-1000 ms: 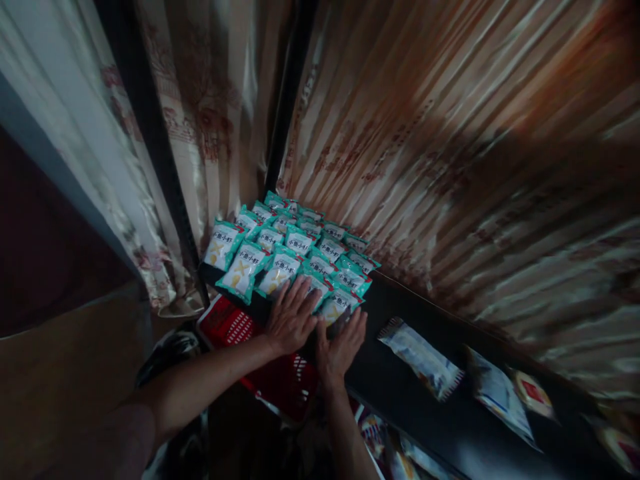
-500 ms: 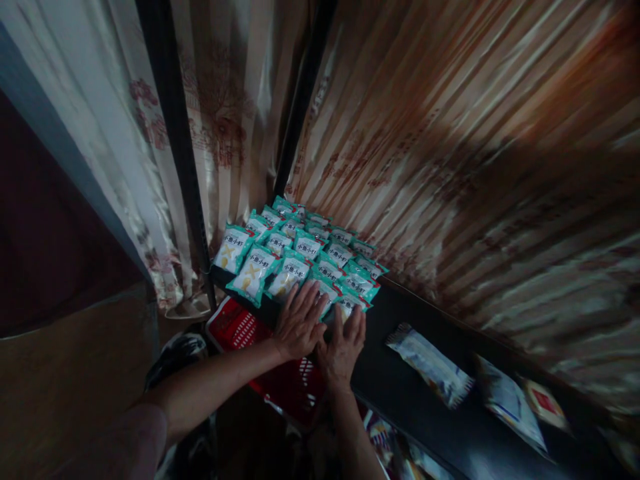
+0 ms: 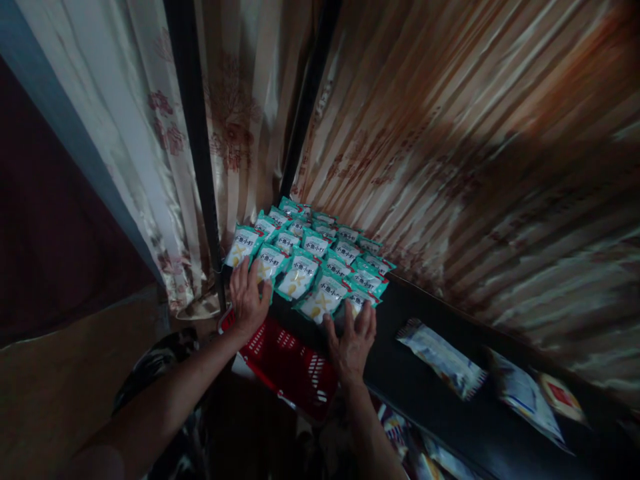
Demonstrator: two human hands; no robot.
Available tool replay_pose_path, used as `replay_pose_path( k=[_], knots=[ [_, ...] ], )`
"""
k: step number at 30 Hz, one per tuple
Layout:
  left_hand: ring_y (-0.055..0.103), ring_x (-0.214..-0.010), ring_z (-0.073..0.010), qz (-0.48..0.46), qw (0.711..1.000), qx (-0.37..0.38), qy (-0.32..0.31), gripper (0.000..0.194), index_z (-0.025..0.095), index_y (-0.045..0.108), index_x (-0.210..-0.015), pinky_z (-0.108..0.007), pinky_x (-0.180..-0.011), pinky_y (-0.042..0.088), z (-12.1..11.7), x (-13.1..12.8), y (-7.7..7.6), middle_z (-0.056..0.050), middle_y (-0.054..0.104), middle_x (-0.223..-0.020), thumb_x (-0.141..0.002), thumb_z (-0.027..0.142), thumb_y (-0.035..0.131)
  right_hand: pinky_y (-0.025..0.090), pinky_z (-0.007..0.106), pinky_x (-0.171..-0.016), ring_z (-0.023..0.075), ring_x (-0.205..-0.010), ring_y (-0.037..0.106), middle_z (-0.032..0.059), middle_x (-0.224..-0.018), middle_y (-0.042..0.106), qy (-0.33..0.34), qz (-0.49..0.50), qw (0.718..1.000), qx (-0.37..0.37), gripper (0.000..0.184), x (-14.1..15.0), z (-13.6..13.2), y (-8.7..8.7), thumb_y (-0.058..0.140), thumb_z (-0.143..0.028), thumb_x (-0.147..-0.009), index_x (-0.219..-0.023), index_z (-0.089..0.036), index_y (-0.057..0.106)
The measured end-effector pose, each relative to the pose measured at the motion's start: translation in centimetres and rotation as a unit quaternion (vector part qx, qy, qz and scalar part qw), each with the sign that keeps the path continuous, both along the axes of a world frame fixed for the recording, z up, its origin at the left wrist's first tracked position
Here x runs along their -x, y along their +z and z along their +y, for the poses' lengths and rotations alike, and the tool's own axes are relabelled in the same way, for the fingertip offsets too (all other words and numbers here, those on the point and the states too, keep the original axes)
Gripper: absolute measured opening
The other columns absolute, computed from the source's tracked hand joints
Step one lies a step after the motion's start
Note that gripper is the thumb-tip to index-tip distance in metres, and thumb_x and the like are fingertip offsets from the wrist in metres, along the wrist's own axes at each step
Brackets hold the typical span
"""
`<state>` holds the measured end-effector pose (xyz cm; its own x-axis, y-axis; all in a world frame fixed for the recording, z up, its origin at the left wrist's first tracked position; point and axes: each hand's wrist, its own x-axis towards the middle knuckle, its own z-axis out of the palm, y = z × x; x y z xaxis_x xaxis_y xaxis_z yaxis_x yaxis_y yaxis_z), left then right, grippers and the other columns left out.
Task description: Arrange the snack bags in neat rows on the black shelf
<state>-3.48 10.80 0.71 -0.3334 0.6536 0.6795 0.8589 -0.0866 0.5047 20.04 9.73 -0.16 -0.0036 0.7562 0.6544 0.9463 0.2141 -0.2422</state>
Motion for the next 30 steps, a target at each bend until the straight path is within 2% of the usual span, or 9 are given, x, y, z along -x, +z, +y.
replay_pose_path(
  k=[4, 10, 15, 22, 30],
  knots=[
    [0.042, -0.125, -0.0327, -0.001, 0.999, 0.049, 0.002, 0.059, 0.01, 0.037, -0.137, -0.049, -0.101, 0.036, -0.2, 0.3, -0.9, -0.02, 0.043, -0.139, -0.088, 0.04, 0.05, 0.033, 0.058, -0.101, 0.0354, -0.138, 0.02, 0.0144, -0.153, 0.018, 0.0, -0.005, 1.0, 0.003, 0.055, 0.1, 0.0, 0.0, 0.047, -0.054, -0.087, -0.13, -0.02, 0.05],
    [0.049, -0.112, -0.0327, -0.008, 0.996, 0.092, 0.011, 0.063, 0.01, 0.038, -0.137, -0.045, -0.093, 0.04, -0.1, -0.4, -0.4, -0.019, 0.054, -0.126, -0.084, 0.04, 0.056, 0.034, 0.057, -0.102, 0.0354, -0.137, 0.022, 0.0161, -0.152, 0.02, -0.004, -0.025, 1.0, -0.007, 0.053, 0.1, 0.0, 0.1, 0.047, -0.053, -0.088, -0.127, -0.017, 0.052],
    [0.053, -0.105, -0.0295, -0.038, 0.998, 0.045, 0.008, 0.054, 0.008, 0.041, -0.134, -0.042, -0.09, 0.041, 0.5, -0.6, -0.1, -0.018, 0.059, -0.115, -0.087, 0.032, 0.05, 0.034, 0.057, -0.102, 0.0345, -0.137, 0.023, 0.0133, -0.153, 0.018, 0.006, -0.031, 0.999, -0.015, 0.052, -0.1, 0.1, 0.0, 0.052, -0.048, -0.087, -0.131, -0.021, 0.047],
    [0.052, -0.107, -0.0283, -0.046, 0.999, -0.024, -0.01, 0.048, 0.011, 0.044, -0.132, -0.042, -0.091, 0.04, 1.8, -0.4, 0.6, -0.017, 0.058, -0.115, -0.089, 0.031, 0.047, 0.036, 0.057, -0.102, 0.035, -0.137, 0.023, 0.0124, -0.153, 0.017, 0.001, -0.027, 1.0, -0.015, 0.051, 0.0, 0.2, 0.1, 0.053, -0.047, -0.087, -0.132, -0.022, 0.046],
    [0.051, -0.11, -0.0273, -0.018, 0.999, -0.028, -0.022, 0.046, 0.011, 0.047, -0.131, -0.04, -0.094, 0.038, 3.0, 0.5, 0.3, -0.017, 0.057, -0.117, -0.091, 0.033, 0.044, 0.036, 0.057, -0.102, 0.0352, -0.136, 0.023, 0.0127, -0.153, 0.019, -0.007, -0.031, 0.999, -0.007, 0.051, 0.2, 0.1, 0.3, 0.053, -0.048, -0.087, -0.13, -0.021, 0.048]
  ],
)
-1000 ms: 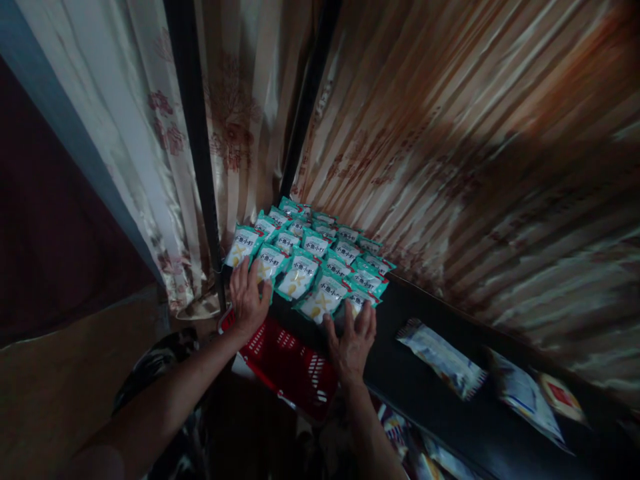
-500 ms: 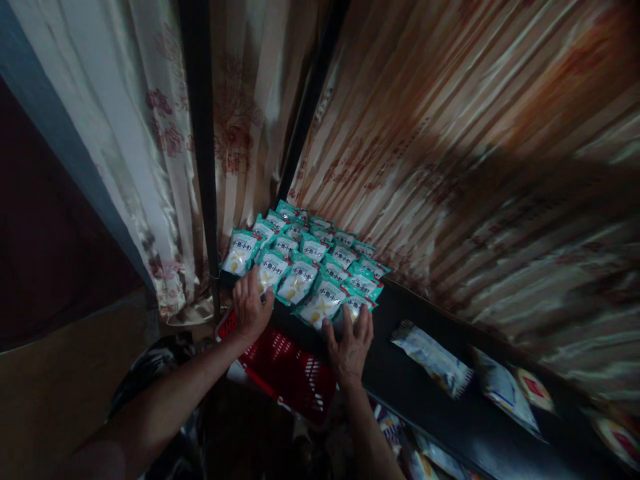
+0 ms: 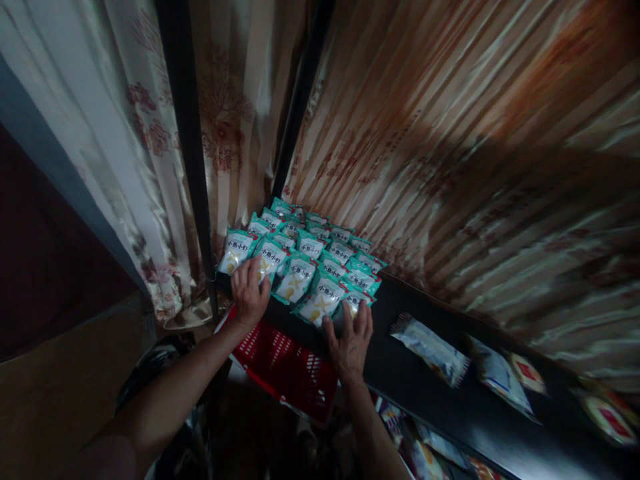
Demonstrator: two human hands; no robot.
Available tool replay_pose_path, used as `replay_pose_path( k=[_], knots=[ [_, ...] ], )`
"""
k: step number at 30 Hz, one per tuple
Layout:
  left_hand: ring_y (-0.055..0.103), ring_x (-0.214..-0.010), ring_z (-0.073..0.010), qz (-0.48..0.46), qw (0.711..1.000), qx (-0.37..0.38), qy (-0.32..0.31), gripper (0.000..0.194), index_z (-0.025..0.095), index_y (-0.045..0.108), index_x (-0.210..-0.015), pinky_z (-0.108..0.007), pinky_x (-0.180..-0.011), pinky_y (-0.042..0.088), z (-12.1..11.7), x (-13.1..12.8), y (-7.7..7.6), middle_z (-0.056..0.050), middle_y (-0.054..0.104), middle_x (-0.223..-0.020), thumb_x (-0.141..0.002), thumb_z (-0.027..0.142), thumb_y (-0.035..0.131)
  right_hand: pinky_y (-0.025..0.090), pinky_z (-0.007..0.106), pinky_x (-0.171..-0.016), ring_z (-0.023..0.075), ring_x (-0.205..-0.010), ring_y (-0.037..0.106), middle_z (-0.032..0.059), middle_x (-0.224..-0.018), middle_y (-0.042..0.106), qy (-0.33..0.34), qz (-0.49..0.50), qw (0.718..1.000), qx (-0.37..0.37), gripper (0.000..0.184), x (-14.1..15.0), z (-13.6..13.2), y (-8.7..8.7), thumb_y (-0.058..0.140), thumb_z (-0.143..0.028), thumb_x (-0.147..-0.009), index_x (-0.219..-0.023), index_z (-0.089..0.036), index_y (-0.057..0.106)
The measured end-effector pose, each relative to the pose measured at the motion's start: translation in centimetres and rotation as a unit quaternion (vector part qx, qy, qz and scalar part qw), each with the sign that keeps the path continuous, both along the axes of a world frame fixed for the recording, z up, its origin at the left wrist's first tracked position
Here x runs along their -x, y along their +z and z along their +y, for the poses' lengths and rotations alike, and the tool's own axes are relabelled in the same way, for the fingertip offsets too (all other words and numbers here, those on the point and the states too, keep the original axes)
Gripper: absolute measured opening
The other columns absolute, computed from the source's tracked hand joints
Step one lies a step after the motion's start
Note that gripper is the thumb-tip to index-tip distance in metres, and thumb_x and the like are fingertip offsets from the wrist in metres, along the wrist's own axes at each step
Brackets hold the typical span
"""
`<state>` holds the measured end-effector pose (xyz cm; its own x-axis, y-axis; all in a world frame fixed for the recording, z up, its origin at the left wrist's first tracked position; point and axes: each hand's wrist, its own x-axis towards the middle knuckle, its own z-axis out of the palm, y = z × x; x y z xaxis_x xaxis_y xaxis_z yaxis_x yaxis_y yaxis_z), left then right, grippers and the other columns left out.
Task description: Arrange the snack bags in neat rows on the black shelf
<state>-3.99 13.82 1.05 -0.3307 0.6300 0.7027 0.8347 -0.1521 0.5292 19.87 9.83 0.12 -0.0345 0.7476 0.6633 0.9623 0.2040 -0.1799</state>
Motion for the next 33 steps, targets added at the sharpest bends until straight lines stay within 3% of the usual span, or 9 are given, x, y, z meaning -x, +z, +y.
replay_pose_path(
  k=[7, 16, 22, 33],
  knots=[
    [0.053, -0.105, -0.0266, -0.002, 0.998, -0.059, -0.02, 0.044, 0.008, 0.047, -0.129, -0.041, -0.093, 0.04, 0.9, 0.3, -0.3, -0.018, 0.06, -0.11, -0.092, 0.033, 0.046, 0.037, 0.057, -0.1, 0.0352, -0.136, 0.024, 0.0134, -0.152, 0.021, -0.003, -0.005, 1.0, -0.002, 0.049, 0.0, 0.0, 0.0, 0.052, -0.047, -0.088, -0.13, -0.021, 0.047],
    [0.052, -0.099, -0.0264, 0.011, 0.997, -0.07, -0.025, 0.047, 0.008, 0.045, -0.131, -0.04, -0.089, 0.04, 1.9, 0.1, -0.6, -0.017, 0.059, -0.104, -0.091, 0.032, 0.049, 0.037, 0.057, -0.101, 0.0348, -0.137, 0.022, 0.0134, -0.151, 0.021, -0.001, -0.01, 1.0, 0.005, 0.048, 0.0, 0.0, 0.1, 0.051, -0.047, -0.088, -0.129, -0.021, 0.047],
    [0.051, -0.097, -0.0251, 0.013, 0.998, -0.053, -0.035, 0.036, 0.012, 0.058, -0.119, -0.038, -0.088, 0.041, 2.0, 0.2, -0.6, -0.014, 0.056, -0.099, -0.089, 0.031, 0.051, 0.037, 0.058, -0.101, 0.0347, -0.137, 0.022, 0.0117, -0.152, 0.02, -0.007, -0.006, 1.0, 0.017, 0.05, 0.0, 0.1, 0.0, 0.05, -0.047, -0.088, -0.132, -0.024, 0.044],
    [0.051, -0.109, -0.0239, 0.029, 0.994, -0.044, -0.096, 0.029, 0.016, 0.061, -0.115, -0.04, -0.096, 0.038, 2.3, 0.9, -0.7, -0.014, 0.058, -0.115, -0.092, 0.025, 0.046, 0.036, 0.057, -0.102, 0.0344, -0.137, 0.023, 0.0123, -0.152, 0.02, -0.01, -0.013, 1.0, 0.021, 0.05, 0.0, 0.1, -0.1, 0.053, -0.044, -0.087, -0.131, -0.022, 0.045]
  ],
)
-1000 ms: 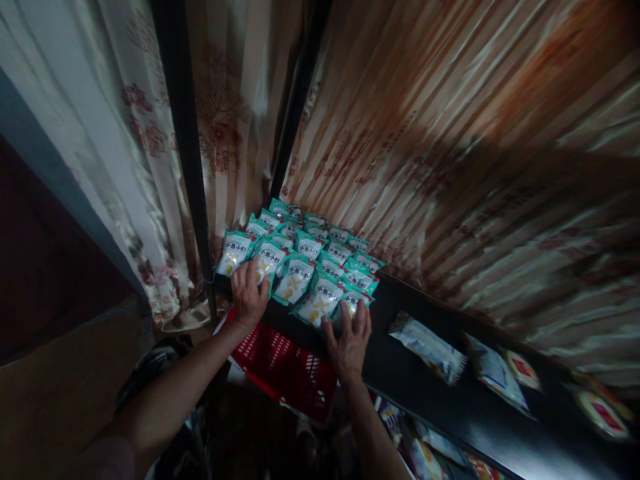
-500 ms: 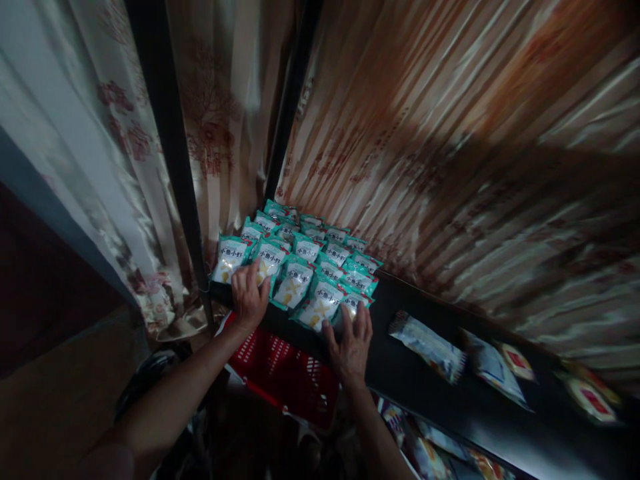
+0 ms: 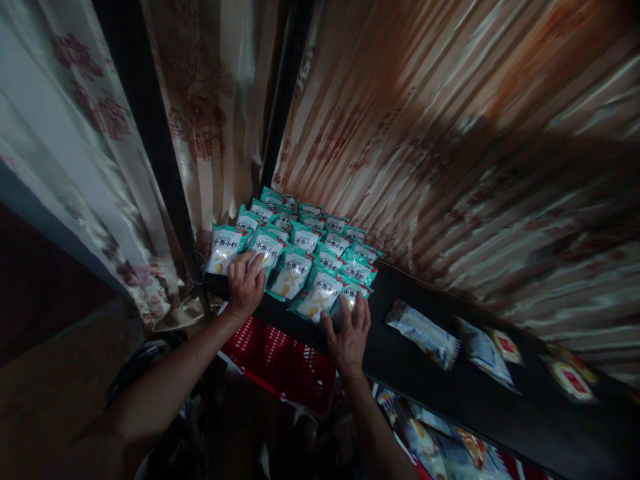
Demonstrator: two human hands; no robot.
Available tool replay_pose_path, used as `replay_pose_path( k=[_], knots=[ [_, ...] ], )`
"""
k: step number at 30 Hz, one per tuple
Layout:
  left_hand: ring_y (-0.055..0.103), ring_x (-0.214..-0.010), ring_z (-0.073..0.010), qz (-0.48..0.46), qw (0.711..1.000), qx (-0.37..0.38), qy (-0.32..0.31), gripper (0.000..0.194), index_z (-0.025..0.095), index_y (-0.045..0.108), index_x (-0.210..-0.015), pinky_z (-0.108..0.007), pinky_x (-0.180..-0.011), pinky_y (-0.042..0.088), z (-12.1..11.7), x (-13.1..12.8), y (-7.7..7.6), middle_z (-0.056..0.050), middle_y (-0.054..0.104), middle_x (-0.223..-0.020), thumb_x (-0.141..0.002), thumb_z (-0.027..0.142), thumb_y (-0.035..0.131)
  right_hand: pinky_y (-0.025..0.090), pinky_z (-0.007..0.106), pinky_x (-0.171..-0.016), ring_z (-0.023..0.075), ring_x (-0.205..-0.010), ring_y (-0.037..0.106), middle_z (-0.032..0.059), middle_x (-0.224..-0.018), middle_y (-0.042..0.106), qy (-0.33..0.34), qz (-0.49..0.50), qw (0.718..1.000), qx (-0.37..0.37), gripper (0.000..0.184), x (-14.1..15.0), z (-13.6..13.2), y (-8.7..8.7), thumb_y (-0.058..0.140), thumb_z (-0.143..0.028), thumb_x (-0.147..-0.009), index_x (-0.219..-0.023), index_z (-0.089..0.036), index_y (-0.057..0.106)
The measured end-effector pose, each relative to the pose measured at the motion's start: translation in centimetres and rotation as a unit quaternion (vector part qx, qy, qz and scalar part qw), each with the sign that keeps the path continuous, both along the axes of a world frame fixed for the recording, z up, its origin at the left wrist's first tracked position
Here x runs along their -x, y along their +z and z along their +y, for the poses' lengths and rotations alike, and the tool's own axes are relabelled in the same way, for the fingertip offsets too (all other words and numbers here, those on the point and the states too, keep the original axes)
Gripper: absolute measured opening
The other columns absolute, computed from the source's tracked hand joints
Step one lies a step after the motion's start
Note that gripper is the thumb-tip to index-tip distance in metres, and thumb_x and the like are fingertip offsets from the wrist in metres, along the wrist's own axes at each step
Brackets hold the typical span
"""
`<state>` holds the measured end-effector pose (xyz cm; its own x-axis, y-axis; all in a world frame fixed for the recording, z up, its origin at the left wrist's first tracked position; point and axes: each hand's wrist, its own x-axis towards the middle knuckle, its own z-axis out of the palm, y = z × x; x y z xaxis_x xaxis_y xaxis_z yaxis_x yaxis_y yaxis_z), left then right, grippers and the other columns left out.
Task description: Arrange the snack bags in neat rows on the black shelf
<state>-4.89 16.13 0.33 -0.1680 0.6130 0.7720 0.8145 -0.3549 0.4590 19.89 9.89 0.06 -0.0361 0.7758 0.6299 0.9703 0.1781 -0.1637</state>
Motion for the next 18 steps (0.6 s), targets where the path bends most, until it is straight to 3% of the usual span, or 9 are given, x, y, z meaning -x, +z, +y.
replay_pose_path(
  k=[18],
  knots=[
    [0.047, -0.117, -0.0248, 0.018, 0.999, 0.014, -0.04, 0.033, 0.014, 0.055, -0.121, -0.042, -0.101, 0.036, -0.52, -0.05, -0.59, -0.015, 0.055, -0.122, -0.092, 0.029, 0.048, 0.035, 0.057, -0.102, 0.0345, -0.136, 0.024, 0.0128, -0.152, 0.022, 0.007, 0.002, 1.0, -0.007, 0.05, -0.03, 0.1, -0.18, 0.053, -0.044, -0.087, -0.131, -0.022, 0.046]
  ],
)
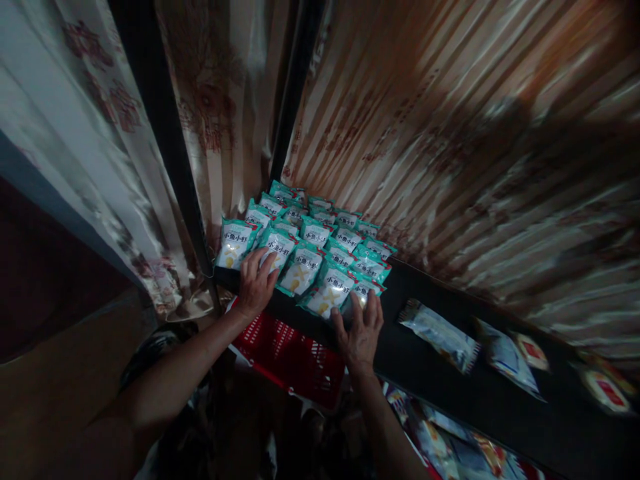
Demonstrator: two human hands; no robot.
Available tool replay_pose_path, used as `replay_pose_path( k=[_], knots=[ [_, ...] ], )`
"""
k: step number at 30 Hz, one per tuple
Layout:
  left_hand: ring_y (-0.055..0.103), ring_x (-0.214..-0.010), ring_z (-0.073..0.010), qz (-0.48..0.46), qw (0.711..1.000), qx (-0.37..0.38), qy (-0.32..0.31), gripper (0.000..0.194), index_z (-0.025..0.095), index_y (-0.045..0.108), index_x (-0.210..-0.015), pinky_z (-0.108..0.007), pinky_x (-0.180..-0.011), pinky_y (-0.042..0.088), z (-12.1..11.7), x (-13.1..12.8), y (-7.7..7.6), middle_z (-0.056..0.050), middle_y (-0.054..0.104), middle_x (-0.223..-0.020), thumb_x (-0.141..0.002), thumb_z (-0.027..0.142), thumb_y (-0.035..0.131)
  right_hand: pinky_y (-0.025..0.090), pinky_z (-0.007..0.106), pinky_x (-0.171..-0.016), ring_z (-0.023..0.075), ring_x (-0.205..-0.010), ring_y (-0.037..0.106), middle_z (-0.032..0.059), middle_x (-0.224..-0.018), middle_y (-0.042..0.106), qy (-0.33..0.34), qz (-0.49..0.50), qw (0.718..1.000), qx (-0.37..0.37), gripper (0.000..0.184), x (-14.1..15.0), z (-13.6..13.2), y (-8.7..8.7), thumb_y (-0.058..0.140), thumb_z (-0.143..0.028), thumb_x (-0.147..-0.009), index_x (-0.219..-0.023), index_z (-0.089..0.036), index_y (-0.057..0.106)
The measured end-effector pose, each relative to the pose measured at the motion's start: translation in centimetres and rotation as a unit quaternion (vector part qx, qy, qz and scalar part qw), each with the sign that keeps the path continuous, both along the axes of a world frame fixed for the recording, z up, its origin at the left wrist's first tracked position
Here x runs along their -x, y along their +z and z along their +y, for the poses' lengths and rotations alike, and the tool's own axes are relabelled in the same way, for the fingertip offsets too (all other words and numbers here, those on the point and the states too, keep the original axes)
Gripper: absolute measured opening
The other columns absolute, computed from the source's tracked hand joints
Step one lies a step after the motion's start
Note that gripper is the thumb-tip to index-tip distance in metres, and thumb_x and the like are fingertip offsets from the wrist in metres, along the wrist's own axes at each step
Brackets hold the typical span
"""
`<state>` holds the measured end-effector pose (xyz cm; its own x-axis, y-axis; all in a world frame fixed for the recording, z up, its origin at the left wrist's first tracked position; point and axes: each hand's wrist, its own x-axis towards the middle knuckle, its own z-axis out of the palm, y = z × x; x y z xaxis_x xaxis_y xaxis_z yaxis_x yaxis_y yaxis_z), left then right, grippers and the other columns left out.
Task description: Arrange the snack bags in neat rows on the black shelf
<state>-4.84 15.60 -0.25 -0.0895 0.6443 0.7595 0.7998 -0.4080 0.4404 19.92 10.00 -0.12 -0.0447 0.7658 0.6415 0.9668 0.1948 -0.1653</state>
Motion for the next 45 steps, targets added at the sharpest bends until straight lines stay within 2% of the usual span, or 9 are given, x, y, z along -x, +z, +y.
replay_pose_path(
  k=[4, 8, 12, 19, 27, 31, 39, 42, 45],
  knots=[
    [0.043, -0.124, -0.0265, 0.009, 1.0, 0.02, 0.011, 0.043, 0.014, 0.044, -0.131, -0.044, -0.103, 0.036, 0.0, -0.1, -0.3, -0.017, 0.051, -0.13, -0.092, 0.034, 0.045, 0.035, 0.06, -0.101, 0.0359, -0.136, 0.025, 0.0121, -0.152, 0.021, 0.005, 0.004, 1.0, -0.001, 0.051, 0.0, 0.1, 0.0, 0.052, -0.047, -0.087, -0.132, -0.023, 0.046],
    [0.026, -0.138, -0.0307, 0.04, 0.999, 0.018, 0.033, 0.054, 0.013, 0.031, -0.14, -0.051, -0.106, 0.03, -0.2, -0.5, -0.3, -0.021, 0.036, -0.144, -0.093, 0.037, 0.04, 0.036, 0.059, -0.101, 0.036, -0.136, 0.024, 0.0122, -0.152, 0.021, 0.007, 0.002, 1.0, -0.006, 0.051, 0.0, 0.1, 0.0, 0.052, -0.047, -0.087, -0.133, -0.024, 0.045],
    [0.015, -0.142, -0.0296, 0.056, 0.997, 0.028, 0.046, 0.055, 0.014, 0.023, -0.145, -0.055, -0.11, 0.023, -0.4, -0.8, 0.0, -0.019, 0.025, -0.151, -0.094, 0.034, 0.036, 0.036, 0.061, -0.1, 0.0366, -0.136, 0.024, 0.0115, -0.153, 0.02, 0.008, 0.004, 1.0, -0.006, 0.052, 0.0, 0.1, 0.0, 0.051, -0.046, -0.088, -0.134, -0.025, 0.044],
    [0.015, -0.142, -0.0285, 0.07, 0.996, 0.057, 0.024, 0.054, 0.015, 0.027, -0.144, -0.052, -0.111, 0.025, -0.5, -0.9, 0.1, -0.016, 0.023, -0.152, -0.094, 0.03, 0.038, 0.036, 0.06, -0.1, 0.0367, -0.136, 0.024, 0.012, -0.153, 0.02, 0.007, 0.002, 1.0, -0.011, 0.052, 0.1, 0.1, 0.1, 0.051, -0.047, -0.088, -0.134, -0.024, 0.044],
    [0.013, -0.142, -0.0292, 0.068, 0.997, 0.017, 0.022, 0.053, 0.018, 0.031, -0.143, -0.055, -0.111, 0.022, -1.0, -1.1, 0.8, -0.014, 0.021, -0.153, -0.092, 0.029, 0.041, 0.036, 0.059, -0.101, 0.0361, -0.137, 0.022, 0.0112, -0.153, 0.018, 0.003, 0.007, 1.0, 0.001, 0.052, 0.0, 0.0, 0.0, 0.052, -0.046, -0.087, -0.134, -0.024, 0.043],
    [0.016, -0.142, -0.0296, 0.076, 0.997, 0.025, 0.006, 0.051, 0.019, 0.035, -0.141, -0.054, -0.112, 0.022, -1.1, -1.6, 1.1, -0.013, 0.021, -0.153, -0.092, 0.028, 0.042, 0.036, 0.058, -0.101, 0.035, -0.137, 0.022, 0.0115, -0.152, 0.02, -0.004, 0.007, 1.0, 0.008, 0.05, 0.1, -0.2, 0.3, 0.052, -0.046, -0.087, -0.132, -0.024, 0.044],
    [0.019, -0.141, -0.0297, 0.094, 0.995, 0.008, 0.003, 0.055, 0.014, 0.03, -0.144, -0.054, -0.112, 0.019, -0.9, -1.9, 1.2, -0.017, 0.028, -0.15, -0.091, 0.028, 0.042, 0.037, 0.055, -0.101, 0.0339, -0.137, 0.022, 0.0119, -0.152, 0.021, -0.018, 0.01, 1.0, 0.02, 0.047, 0.3, -0.4, 0.6, 0.051, -0.045, -0.088, -0.129, -0.022, 0.047],
    [0.018, -0.141, -0.0298, 0.117, 0.992, -0.019, -0.037, 0.054, 0.012, 0.032, -0.143, -0.052, -0.113, 0.019, -1.8, -2.6, 1.5, -0.018, 0.03, -0.149, -0.091, 0.025, 0.042, 0.037, 0.055, -0.101, 0.0335, -0.138, 0.021, 0.0115, -0.152, 0.02, -0.02, 0.014, 0.999, 0.026, 0.048, 0.3, -0.5, 0.6, 0.052, -0.045, -0.088, -0.13, -0.022, 0.046],
    [0.017, -0.141, -0.0292, 0.149, 0.982, -0.024, -0.11, 0.051, 0.012, 0.036, -0.14, -0.051, -0.113, 0.02, -3.1, -4.4, 1.4, -0.017, 0.033, -0.148, -0.09, 0.023, 0.041, 0.037, 0.054, -0.102, 0.0336, -0.139, 0.02, 0.0121, -0.152, 0.021, -0.022, 0.013, 0.999, 0.034, 0.048, 0.3, -0.7, 0.7, 0.052, -0.044, -0.088, -0.13, -0.021, 0.047]
  ],
)
